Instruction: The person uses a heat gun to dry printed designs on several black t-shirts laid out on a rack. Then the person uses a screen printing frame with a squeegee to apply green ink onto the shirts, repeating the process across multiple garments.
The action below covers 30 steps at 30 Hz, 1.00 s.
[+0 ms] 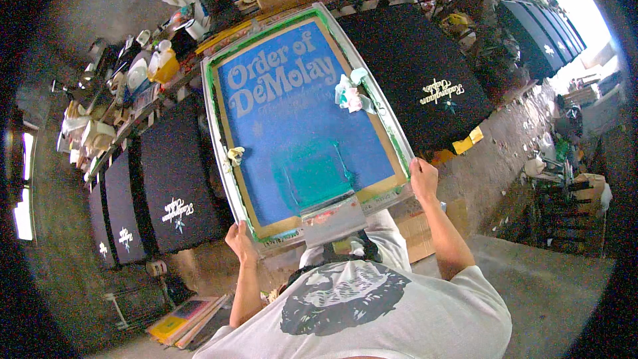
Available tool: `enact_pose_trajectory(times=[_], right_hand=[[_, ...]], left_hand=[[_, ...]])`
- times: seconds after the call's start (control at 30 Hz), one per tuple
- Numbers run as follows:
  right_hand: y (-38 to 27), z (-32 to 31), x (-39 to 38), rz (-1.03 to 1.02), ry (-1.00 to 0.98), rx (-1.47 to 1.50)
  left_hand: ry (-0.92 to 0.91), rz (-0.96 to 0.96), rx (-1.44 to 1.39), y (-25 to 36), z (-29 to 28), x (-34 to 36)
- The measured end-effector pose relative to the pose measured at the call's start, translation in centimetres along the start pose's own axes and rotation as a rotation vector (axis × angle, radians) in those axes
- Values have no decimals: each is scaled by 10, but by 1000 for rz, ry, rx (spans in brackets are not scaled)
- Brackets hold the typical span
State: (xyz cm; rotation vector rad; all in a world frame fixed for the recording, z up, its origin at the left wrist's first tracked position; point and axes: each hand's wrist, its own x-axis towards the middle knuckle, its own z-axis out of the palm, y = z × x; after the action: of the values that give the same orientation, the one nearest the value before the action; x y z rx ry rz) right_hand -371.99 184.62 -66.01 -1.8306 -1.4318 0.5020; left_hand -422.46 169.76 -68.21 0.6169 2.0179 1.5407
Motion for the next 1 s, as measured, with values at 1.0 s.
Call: enact_pose_trajectory(times=[1.0], right_hand=[[403,-376,379,78,-53,26]], left_hand=[[54,25,46,73,547,-353]])
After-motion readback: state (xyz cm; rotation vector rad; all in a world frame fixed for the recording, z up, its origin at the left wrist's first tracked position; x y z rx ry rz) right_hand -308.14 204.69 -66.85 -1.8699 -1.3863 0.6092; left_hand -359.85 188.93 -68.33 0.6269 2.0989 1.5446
